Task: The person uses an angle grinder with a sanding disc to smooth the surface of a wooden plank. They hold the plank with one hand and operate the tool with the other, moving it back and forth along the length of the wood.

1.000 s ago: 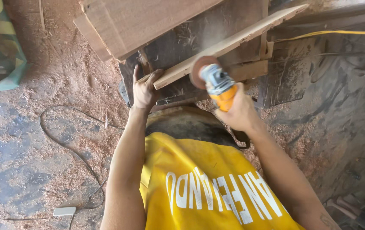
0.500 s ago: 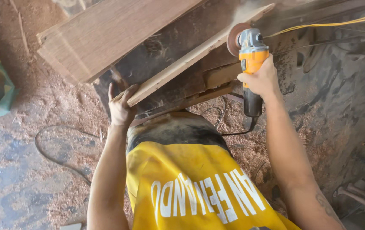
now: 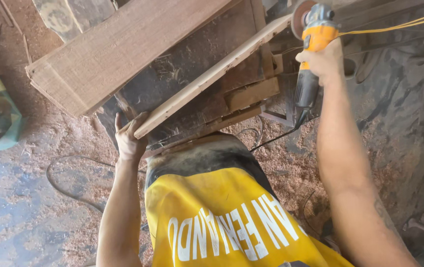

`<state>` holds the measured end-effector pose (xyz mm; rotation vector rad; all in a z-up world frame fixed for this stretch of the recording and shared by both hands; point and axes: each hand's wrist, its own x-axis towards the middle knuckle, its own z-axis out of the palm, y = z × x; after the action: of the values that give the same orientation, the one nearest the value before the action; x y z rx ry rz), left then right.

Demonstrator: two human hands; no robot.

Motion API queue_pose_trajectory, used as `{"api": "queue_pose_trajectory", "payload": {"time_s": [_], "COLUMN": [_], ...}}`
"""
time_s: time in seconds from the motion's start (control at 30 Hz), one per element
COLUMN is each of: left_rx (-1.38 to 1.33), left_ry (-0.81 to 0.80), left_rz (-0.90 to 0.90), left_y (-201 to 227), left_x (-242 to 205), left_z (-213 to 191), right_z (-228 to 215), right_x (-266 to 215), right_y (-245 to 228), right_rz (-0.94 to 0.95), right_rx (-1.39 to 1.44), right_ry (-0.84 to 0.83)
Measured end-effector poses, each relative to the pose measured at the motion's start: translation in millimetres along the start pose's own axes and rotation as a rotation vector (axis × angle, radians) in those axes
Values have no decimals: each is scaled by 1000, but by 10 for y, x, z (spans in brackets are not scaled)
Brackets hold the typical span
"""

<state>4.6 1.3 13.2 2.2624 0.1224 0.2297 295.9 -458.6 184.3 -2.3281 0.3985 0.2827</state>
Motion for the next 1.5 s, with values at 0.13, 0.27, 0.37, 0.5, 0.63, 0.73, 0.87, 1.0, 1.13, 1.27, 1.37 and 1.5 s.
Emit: {"api": "queue_pose_trajectory", "payload": {"time_s": [0.13, 0.27, 0.37, 0.5, 0.63, 0.73, 0.87, 1.0, 1.13, 1.27, 1.37, 1.5], "left_rx": [14, 1, 1, -27, -41, -43, -61, -124, -48, -70, -13, -39], "left_ry": [6, 7, -8, 24, 15, 18, 43, 25, 40, 34, 11, 1], "left_rz": [15, 1, -17, 5, -3, 2, 25, -20, 64, 71, 66, 87], "left_y": [0, 22, 1, -9, -40, -75, -80, -100, -157, -126, -148, -138], "left_x": [-16, 13, -18, -28, -51, -11, -22, -21, -22, -27, -14, 4], "left_z": [4, -20, -31, 6, 19, 25, 25, 38, 57, 38, 20, 4], "right_z": [133, 469, 737, 1090, 1408, 1557, 1727, 1825, 1893, 1710, 1351, 823], "right_x": [-112, -708, -1213, -1821, -2244, -2420, -2614, -2788, -2891, -2717, -2345, -1692], "right_y": [-15, -133, -317, -626, -955, -1160, -1298, -1370, -1408, -1300, -1103, -685], "right_rz": [-41, -314, -251, -253, -334, -334, -375, -403, -468, -342, -200, -210], "right_rx": [-24, -263, -332, -369, -334, -427, -479, -475, -453, -512, -555, -536], "right_ry": [-13, -36, -142, -287, -426, -495, -531, -592, -635, -567, -468, -268]}}
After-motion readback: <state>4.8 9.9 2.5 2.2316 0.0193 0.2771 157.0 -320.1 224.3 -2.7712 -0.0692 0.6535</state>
